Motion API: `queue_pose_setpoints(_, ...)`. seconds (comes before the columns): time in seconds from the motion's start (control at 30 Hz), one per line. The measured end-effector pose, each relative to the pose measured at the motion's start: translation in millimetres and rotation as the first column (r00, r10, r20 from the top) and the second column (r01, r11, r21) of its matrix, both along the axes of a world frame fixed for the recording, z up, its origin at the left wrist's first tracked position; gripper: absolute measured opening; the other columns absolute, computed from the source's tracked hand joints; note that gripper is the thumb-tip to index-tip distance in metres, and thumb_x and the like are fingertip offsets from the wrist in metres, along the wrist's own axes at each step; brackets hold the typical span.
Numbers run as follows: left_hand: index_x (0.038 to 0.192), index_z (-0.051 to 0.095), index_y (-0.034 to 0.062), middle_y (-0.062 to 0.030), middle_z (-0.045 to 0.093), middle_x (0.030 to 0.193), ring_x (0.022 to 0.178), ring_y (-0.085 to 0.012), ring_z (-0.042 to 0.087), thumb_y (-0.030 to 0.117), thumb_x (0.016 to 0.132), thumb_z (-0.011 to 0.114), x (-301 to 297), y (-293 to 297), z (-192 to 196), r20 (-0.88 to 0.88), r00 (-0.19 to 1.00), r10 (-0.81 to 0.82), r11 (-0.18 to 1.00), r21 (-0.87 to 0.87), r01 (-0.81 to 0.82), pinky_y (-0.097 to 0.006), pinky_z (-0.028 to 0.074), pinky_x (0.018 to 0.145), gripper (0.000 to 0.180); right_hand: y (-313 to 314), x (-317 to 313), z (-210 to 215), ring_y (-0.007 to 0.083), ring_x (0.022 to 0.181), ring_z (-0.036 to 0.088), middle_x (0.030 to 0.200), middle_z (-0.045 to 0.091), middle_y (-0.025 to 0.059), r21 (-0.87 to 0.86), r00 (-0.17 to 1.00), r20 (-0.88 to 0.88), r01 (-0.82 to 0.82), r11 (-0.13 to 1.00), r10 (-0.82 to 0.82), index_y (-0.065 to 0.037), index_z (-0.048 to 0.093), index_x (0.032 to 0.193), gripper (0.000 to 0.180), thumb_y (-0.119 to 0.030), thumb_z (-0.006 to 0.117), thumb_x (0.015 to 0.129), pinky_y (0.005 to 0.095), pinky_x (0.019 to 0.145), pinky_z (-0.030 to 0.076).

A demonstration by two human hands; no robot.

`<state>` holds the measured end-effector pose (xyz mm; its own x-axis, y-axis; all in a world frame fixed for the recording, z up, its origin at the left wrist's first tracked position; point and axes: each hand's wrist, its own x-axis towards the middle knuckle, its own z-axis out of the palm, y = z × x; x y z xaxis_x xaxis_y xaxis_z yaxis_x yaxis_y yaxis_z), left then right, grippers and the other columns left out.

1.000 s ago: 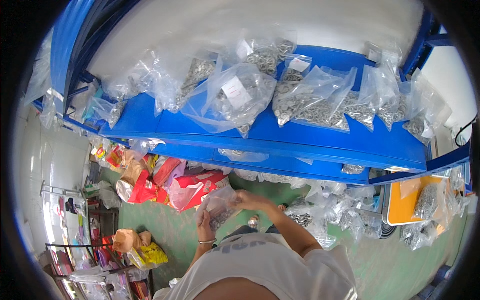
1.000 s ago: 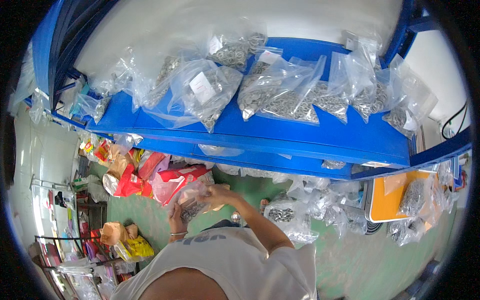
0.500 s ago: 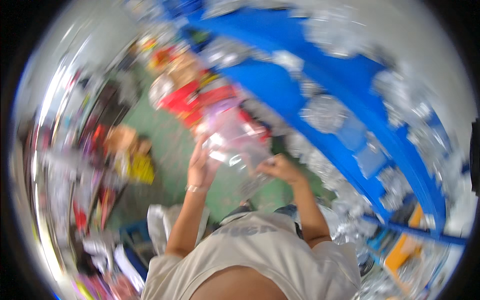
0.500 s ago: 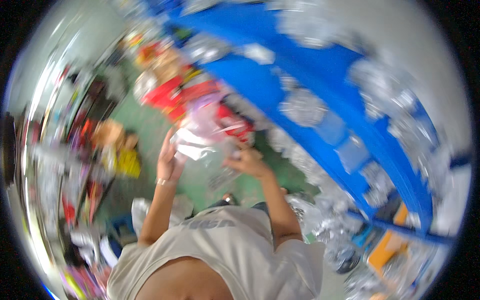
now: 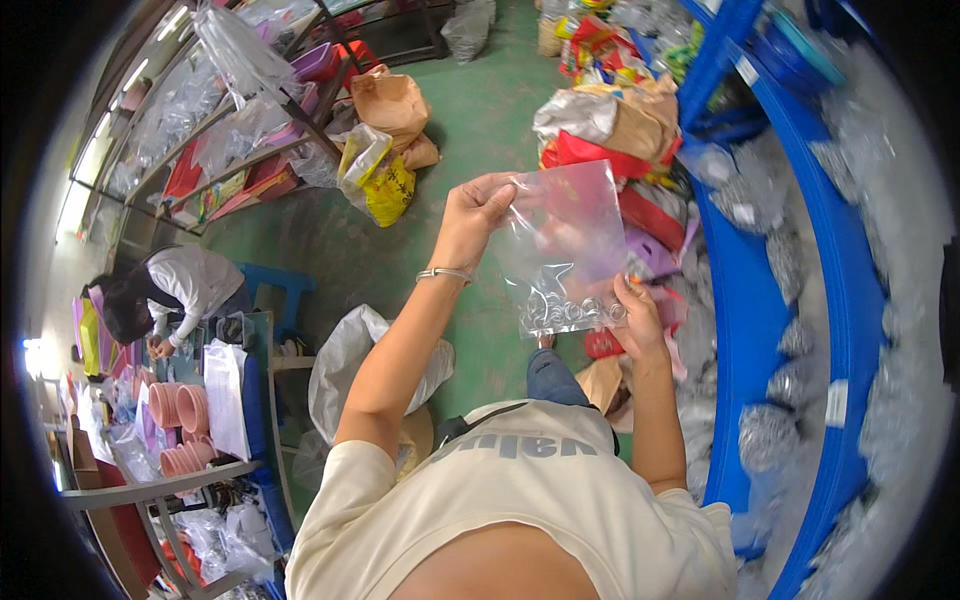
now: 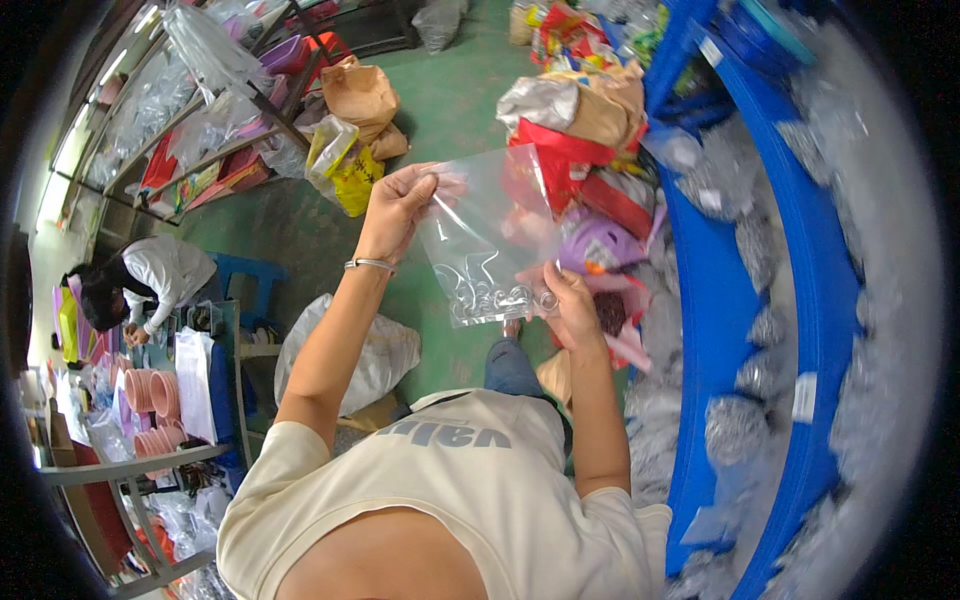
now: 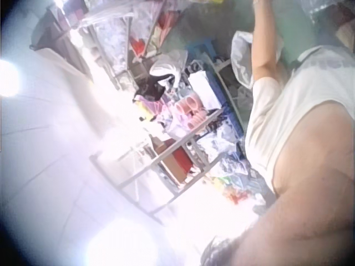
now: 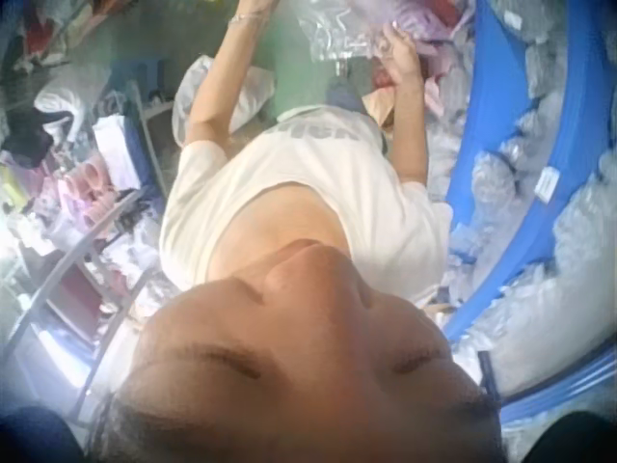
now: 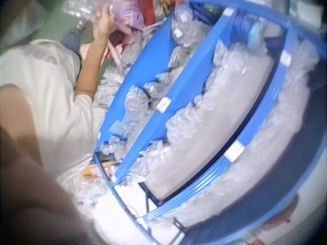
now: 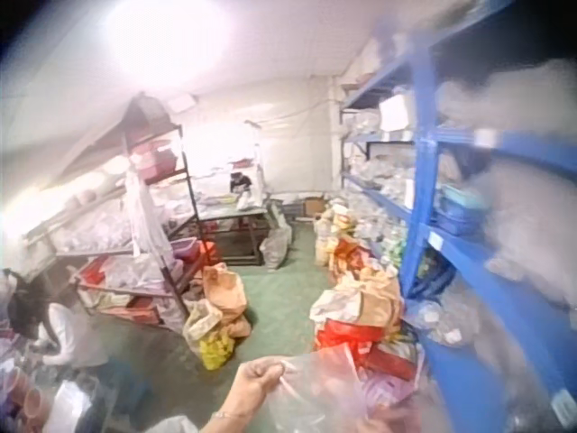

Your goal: The person picks up small metal hooks from a table by hand and places them into a plastic bag. They then move to a shelving unit and handle several other bags containing various metal components.

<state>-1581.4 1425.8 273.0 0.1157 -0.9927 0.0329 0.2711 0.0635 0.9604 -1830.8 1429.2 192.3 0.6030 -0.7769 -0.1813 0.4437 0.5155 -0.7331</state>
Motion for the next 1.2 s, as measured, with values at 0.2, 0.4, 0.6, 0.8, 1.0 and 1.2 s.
queue_pose_setpoints(0.2,0.088,0.06,-0.0016,-0.0093,0.065,0.08,0.072,-0.0122,0.063,0.01,0.083,0.057,83,-150,-9,0.08,0.977,0.197,0.98,-0.007,-0.198,-0.02,0.046,0.06,0.013,-172,90,-14,0.014,0.057,0.056,0.075,0.062,0.008,0.054,0.999,0.048,0.01,0.999,-0.012,0.0,0.059,0.086,0.029,-0.025,0.045,0.091,0.0281,0.047,0.045)
queue_pose_setpoints(0.4,0.085,0.06,-0.0024,-0.0061,0.063,0.074,0.063,-0.009,0.058,0.011,0.082,0.059,173,-264,6,0.19,0.917,0.35,0.93,0.046,-0.365,-0.021,0.047,0.059,0.014,-330,201,-18,0.0049,0.053,0.048,0.068,0.059,0.0011,-0.124,0.948,-0.28,-0.188,0.974,0.148,-0.002,0.063,0.086,0.029,-0.026,0.047,0.09,0.0225,0.05,0.042)
queue_pose_setpoints(0.6,0.083,0.06,-0.0033,-0.0067,0.064,0.075,0.066,-0.0112,0.06,0.009,0.081,0.06,286,-392,-9,0.146,0.911,0.386,0.922,-0.02,-0.387,-0.022,0.048,0.06,0.012,-494,332,-28,0.0043,0.065,0.044,0.07,0.055,-0.005,-0.449,0.84,-0.476,-0.488,0.748,0.262,-0.005,0.066,0.087,0.015,-0.015,0.056,0.084,0.019,0.058,0.037)
queue_pose_setpoints(0.8,0.085,0.06,-0.0027,-0.0082,0.065,0.075,0.068,-0.011,0.061,0.007,0.081,0.06,400,-569,-13,0.166,0.941,0.294,0.955,-0.082,-0.284,-0.022,0.049,0.062,0.01,-659,474,-30,0.0064,0.072,0.051,0.08,0.06,-0.0022,-0.542,0.848,-0.479,-0.489,0.684,0.227,-0.002,0.065,0.094,0.018,-0.013,0.053,0.086,0.0213,0.065,0.042)
queue_pose_setpoints(1.0,0.106,0.052,-0.002,-0.0094,0.063,0.091,0.088,-0.0135,0.058,0.016,0.082,0.06,521,-742,-13,0.148,0.939,0.31,0.95,-0.081,-0.301,-0.026,0.045,0.079,0.031,-812,584,-25,0.0056,0.059,0.043,0.063,0.051,-0.0045,-0.583,0.892,-0.449,-0.331,0.742,0.044,0.0,0.065,0.089,0.022,-0.017,0.05,0.088,0.0215,0.054,0.036)
queue_pose_setpoints(1.2,0.124,0.039,-0.0005,-0.0097,0.052,0.115,0.105,-0.017,0.05,0.024,0.077,0.067,652,-897,-95,0.092,0.978,0.188,0.982,-0.018,-0.187,-0.03,0.038,0.092,0.059,-979,707,-22,0.005,0.056,0.04,0.06,0.048,-0.0046,-0.612,0.862,-0.507,-0.36,0.704,0.001,-0.002,0.065,0.09,0.025,-0.021,0.05,0.087,0.0213,0.052,0.033)
